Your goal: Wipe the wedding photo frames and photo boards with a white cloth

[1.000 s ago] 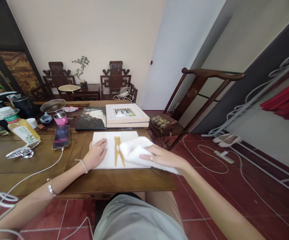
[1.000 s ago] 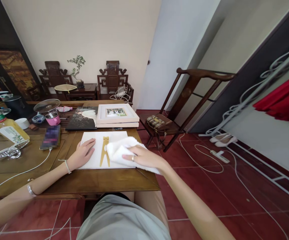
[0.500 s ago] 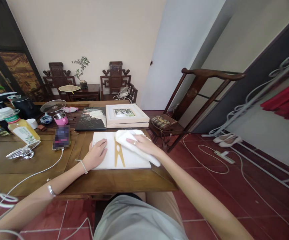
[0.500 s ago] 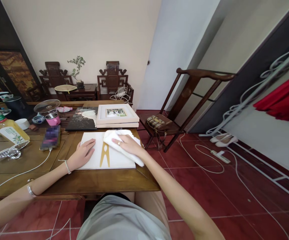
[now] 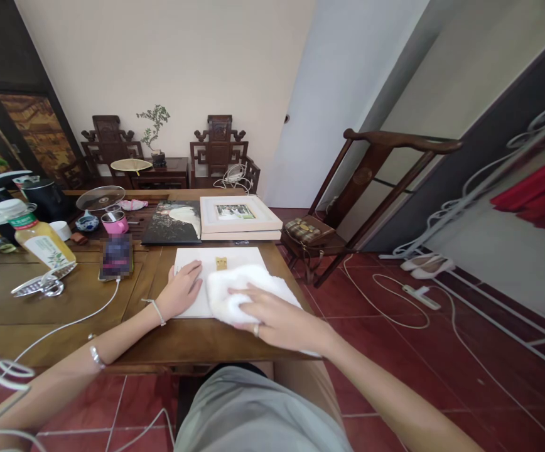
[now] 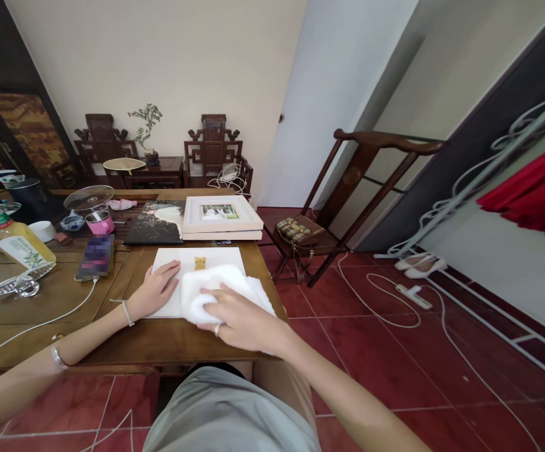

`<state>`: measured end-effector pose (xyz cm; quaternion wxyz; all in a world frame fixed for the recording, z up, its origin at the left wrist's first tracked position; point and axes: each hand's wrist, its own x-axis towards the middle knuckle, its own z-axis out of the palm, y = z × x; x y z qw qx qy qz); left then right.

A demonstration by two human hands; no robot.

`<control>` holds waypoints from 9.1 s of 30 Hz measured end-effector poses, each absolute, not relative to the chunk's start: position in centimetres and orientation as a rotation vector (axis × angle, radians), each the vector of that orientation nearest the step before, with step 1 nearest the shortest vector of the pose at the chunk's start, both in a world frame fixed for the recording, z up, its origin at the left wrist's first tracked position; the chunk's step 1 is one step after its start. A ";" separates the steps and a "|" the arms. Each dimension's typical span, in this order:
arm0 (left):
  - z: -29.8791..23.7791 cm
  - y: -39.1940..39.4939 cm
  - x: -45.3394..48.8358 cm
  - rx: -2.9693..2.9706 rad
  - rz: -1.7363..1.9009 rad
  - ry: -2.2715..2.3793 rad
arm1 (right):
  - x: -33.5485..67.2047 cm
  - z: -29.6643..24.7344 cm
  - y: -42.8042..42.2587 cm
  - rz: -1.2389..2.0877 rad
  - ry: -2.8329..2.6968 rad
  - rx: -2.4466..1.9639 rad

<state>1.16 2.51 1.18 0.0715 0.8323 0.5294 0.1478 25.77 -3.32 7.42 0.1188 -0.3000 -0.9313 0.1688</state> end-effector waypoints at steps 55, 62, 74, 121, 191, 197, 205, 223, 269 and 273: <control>0.5 3.2 0.5 2.485 0.493 1.670 | 20.9 7.0 5.6 0.241 -2.723 -0.941; 0.4 3.2 0.3 2.516 0.444 1.670 | 22.1 8.6 -2.8 0.284 -2.910 -0.672; 1.0 4.0 0.1 2.176 0.914 1.592 | 20.2 5.9 7.9 0.251 -2.609 -1.118; 1.2 2.6 1.1 2.454 0.453 1.672 | 27.1 6.1 10.4 0.738 -2.154 -1.458; 1.2 2.9 0.8 2.507 0.400 1.711 | 28.0 6.1 -0.1 0.861 -2.298 -1.233; 1.1 2.9 0.8 2.498 0.381 1.716 | 27.7 6.6 -2.1 0.782 -2.353 -1.191; 0.7 3.2 0.5 2.506 0.420 1.705 | 25.1 4.8 6.0 0.512 -2.254 -1.159; 0.7 3.2 0.6 2.514 0.427 1.682 | 25.5 5.8 -4.0 0.396 -2.663 -0.748; 0.7 3.9 0.3 2.263 0.797 1.587 | 20.2 5.8 5.9 -0.003 -2.620 -1.161; 1.5 4.2 0.0 1.963 1.148 1.526 | 19.1 5.8 3.8 0.053 -2.683 -0.926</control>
